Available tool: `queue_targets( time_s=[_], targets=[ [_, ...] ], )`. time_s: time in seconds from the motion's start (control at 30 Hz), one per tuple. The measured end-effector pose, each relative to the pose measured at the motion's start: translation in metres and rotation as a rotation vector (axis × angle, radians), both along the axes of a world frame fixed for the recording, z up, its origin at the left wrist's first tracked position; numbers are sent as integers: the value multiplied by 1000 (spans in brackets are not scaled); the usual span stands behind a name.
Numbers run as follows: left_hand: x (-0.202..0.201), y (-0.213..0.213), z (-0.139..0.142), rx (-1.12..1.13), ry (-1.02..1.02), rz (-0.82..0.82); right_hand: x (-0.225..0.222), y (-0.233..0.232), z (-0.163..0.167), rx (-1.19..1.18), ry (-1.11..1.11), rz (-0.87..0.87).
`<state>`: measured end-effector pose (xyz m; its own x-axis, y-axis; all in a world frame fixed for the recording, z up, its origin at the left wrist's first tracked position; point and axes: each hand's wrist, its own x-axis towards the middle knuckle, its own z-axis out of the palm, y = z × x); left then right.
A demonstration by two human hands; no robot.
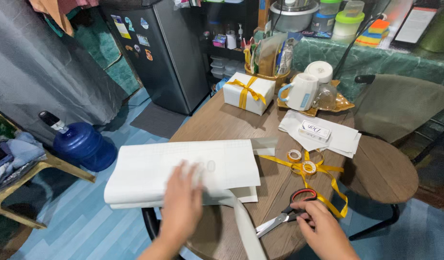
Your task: The person cuts a sheet of white wrapping paper with scissors, folds it around a rectangular box, and trims the excess paper. The person folds the paper edges to form neat corners and continues trimming to fit the box. The clip ends before the gift is fully sealed or decorated.
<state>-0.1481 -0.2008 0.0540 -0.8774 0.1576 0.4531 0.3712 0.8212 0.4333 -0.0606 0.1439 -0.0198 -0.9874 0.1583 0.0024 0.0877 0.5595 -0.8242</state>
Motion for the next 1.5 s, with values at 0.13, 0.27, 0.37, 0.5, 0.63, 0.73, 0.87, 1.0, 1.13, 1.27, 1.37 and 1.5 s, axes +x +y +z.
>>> queue_targets(
  time_s=[0.13, 0.27, 0.37, 0.5, 0.63, 0.73, 0.87, 1.0, 1.13, 1.27, 1.37, 1.5],
  targets=[
    [-7, 49, 10, -18, -17, -156, -24, 5, 16, -78, 79, -96],
    [-80, 81, 20, -76, -244, -54, -54, 19, 31, 50, 136, -190],
    [-119, 92, 25, -216, -453, 74, -62, 33, 38, 39, 130, -140],
    [-123, 97, 22, -441, -700, 107, -56, 52, 40, -32, 82, -97],
    [-104, 99, 10, -553, -634, 138, -53, 61, 38, -105, 18, -87],
    [-99, 105, 5, -529, -590, 173, -53, 61, 37, -91, 4, -38],
    [-96, 110, 5, -504, -569, 194, -57, 59, 32, -73, -40, 62],
    [-93, 115, 5, -509, -541, 224, -67, 52, 12, -180, -42, 127],
    [-92, 115, 4, -490, -537, 226, -99, 25, -20, -388, -133, 107],
    [-92, 113, 0, -477, -505, 227, -141, -19, -39, -665, -363, 29],
    [-93, 110, -5, -470, -472, 224, -162, -52, -40, -489, -342, -58],
    [-94, 107, -9, -443, -452, 224, -178, -77, -34, -119, -308, -74]
  ],
)
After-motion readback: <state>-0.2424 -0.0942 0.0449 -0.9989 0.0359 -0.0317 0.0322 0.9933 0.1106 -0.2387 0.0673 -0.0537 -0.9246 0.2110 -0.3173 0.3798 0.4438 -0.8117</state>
